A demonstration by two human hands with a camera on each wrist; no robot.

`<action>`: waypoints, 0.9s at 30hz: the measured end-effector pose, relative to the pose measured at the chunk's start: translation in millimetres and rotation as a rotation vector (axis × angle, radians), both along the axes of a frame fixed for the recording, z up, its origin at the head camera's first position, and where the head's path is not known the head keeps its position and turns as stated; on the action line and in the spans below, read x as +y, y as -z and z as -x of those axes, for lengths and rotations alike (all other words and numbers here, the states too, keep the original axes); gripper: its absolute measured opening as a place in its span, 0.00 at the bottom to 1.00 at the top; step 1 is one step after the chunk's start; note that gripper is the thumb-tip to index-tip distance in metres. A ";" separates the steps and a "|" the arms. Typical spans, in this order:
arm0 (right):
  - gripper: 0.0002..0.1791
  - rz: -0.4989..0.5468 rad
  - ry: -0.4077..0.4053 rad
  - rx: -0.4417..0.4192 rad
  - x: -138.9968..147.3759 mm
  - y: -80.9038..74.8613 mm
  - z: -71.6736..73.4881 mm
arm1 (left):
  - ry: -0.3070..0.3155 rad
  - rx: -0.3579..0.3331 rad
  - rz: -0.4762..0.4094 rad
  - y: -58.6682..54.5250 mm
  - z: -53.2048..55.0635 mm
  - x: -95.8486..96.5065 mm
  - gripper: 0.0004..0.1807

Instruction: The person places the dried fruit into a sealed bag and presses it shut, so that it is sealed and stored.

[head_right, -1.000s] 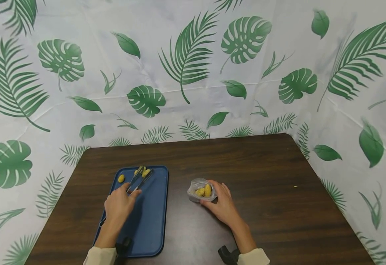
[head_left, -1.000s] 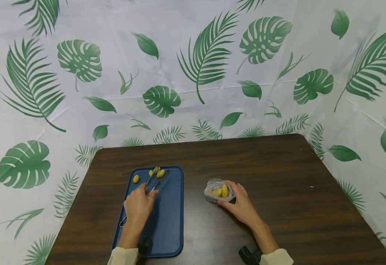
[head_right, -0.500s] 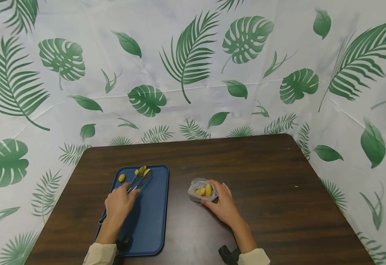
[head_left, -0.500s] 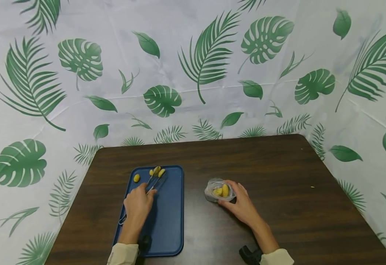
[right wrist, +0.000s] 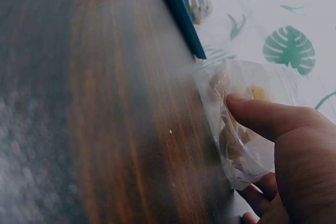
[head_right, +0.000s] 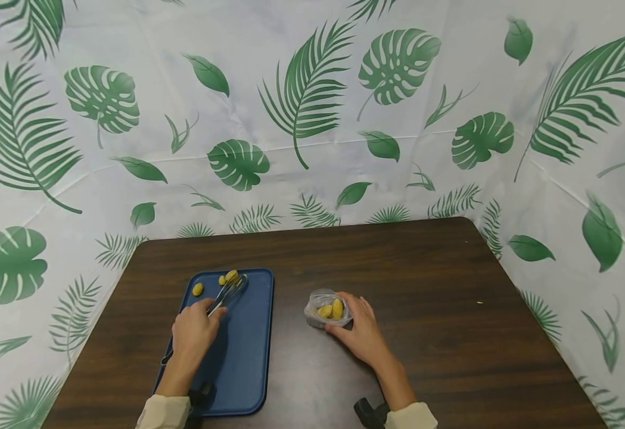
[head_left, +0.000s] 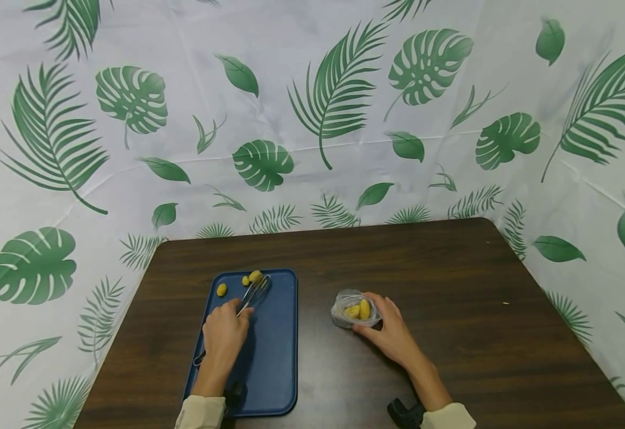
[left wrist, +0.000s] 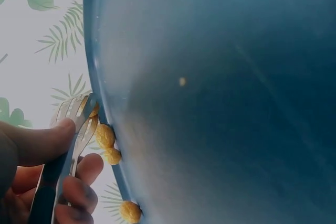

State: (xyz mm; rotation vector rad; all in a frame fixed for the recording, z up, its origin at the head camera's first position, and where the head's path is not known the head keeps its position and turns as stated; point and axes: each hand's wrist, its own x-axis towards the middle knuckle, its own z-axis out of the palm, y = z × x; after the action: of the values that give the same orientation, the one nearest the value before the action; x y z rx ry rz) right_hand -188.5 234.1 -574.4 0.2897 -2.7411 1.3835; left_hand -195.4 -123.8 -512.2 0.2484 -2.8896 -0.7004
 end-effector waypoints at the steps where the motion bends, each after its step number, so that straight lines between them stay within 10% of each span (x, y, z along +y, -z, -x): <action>1: 0.42 0.001 0.000 0.004 0.0 -0.1 0.2 | -0.002 0.000 0.000 -0.6 -0.4 0.1 0.19; 27: 0.42 -0.005 -0.009 0.029 -0.2 1.0 0.6 | 0.009 0.148 -0.048 -21.1 -15.5 12.7 0.21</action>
State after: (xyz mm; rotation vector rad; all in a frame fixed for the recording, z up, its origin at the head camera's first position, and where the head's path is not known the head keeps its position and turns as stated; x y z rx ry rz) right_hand -189.1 233.9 -575.4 0.3197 -2.7233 1.3635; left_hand -179.8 -111.1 -491.1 0.1818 -2.7378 -0.7571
